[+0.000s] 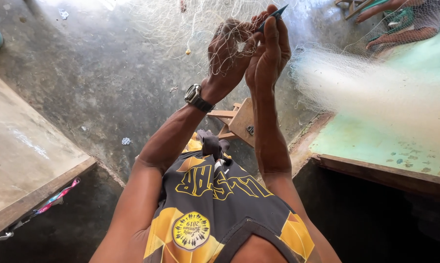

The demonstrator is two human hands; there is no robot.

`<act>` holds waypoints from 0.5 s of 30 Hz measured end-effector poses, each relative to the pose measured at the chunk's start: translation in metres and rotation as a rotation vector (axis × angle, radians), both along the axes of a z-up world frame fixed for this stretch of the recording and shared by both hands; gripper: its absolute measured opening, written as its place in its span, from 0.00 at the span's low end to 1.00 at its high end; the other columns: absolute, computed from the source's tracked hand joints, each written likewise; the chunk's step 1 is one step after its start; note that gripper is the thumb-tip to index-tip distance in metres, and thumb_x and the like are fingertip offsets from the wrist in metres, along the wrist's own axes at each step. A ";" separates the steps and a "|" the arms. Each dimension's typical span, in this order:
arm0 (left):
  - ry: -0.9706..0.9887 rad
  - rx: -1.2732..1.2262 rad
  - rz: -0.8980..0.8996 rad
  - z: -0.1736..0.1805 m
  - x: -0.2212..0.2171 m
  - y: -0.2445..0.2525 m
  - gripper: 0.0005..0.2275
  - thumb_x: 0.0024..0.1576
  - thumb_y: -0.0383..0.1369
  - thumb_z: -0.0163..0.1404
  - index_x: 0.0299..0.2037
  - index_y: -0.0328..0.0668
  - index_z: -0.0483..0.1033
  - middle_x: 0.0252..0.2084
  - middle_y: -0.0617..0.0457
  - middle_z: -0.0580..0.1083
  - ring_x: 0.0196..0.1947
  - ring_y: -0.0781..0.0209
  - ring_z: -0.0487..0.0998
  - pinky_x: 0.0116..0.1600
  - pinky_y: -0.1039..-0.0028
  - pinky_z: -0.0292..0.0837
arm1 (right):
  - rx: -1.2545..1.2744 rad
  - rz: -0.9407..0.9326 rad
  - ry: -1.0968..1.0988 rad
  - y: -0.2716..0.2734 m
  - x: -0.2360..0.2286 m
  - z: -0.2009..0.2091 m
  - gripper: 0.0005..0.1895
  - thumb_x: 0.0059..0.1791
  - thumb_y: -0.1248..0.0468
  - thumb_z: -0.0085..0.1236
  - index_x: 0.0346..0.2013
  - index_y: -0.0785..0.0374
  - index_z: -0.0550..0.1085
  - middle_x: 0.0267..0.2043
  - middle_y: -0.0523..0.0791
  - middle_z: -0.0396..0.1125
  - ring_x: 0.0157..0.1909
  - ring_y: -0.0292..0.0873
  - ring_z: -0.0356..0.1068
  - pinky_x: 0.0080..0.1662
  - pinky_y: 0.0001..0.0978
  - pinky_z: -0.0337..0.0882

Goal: The person uses scissors to cut small sections of a white fishing net while standing in a workshop. They repeatedly pull strands, snip them, and drop the cut pieces onto the floor. A blue tool is briefly handled before being set aside.

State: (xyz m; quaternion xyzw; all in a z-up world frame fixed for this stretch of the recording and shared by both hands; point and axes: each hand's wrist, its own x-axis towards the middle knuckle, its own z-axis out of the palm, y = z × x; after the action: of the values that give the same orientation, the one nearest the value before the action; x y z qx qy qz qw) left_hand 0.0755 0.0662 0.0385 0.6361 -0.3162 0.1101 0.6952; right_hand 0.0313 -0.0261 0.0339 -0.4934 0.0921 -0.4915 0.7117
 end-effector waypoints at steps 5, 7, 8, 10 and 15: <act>0.138 0.066 0.031 -0.004 0.000 0.002 0.12 0.62 0.44 0.50 0.36 0.45 0.74 0.33 0.58 0.72 0.29 0.63 0.75 0.31 0.69 0.70 | 0.221 0.192 0.054 0.007 -0.012 0.013 0.23 0.57 0.57 0.56 0.57 0.76 0.73 0.62 0.56 0.69 0.57 0.49 0.68 0.46 0.31 0.75; 0.219 0.097 0.008 0.002 0.000 0.008 0.11 0.61 0.44 0.51 0.36 0.48 0.75 0.34 0.59 0.74 0.31 0.63 0.78 0.35 0.67 0.72 | 0.254 0.232 0.084 0.011 -0.014 0.019 0.24 0.56 0.58 0.56 0.59 0.75 0.72 0.57 0.56 0.68 0.54 0.48 0.67 0.47 0.31 0.76; 0.296 0.122 -0.013 0.006 0.001 0.011 0.09 0.59 0.44 0.52 0.36 0.50 0.75 0.35 0.60 0.76 0.34 0.62 0.81 0.39 0.66 0.73 | 0.281 0.274 0.110 0.012 -0.015 0.023 0.26 0.55 0.58 0.57 0.62 0.74 0.70 0.52 0.57 0.67 0.52 0.46 0.66 0.47 0.30 0.77; 0.336 0.068 -0.049 0.012 0.000 0.016 0.08 0.59 0.42 0.53 0.36 0.49 0.75 0.35 0.58 0.77 0.33 0.62 0.81 0.38 0.67 0.75 | 0.150 0.287 0.086 0.010 -0.016 0.013 0.19 0.56 0.69 0.52 0.62 0.71 0.72 0.57 0.53 0.68 0.54 0.48 0.67 0.52 0.36 0.75; 0.335 -0.076 -0.123 0.022 0.001 0.027 0.05 0.60 0.35 0.54 0.35 0.45 0.76 0.27 0.56 0.80 0.42 0.59 0.87 0.43 0.69 0.77 | 0.016 0.341 0.108 0.005 -0.022 0.013 0.20 0.57 0.78 0.54 0.63 0.64 0.72 0.53 0.50 0.72 0.56 0.51 0.72 0.60 0.48 0.77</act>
State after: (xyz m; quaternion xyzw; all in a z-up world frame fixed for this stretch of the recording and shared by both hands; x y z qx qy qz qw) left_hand 0.0761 0.0931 0.0603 0.5984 -0.2301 -0.0283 0.7670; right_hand 0.0097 -0.0208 0.0468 -0.5221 0.0492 -0.3357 0.7825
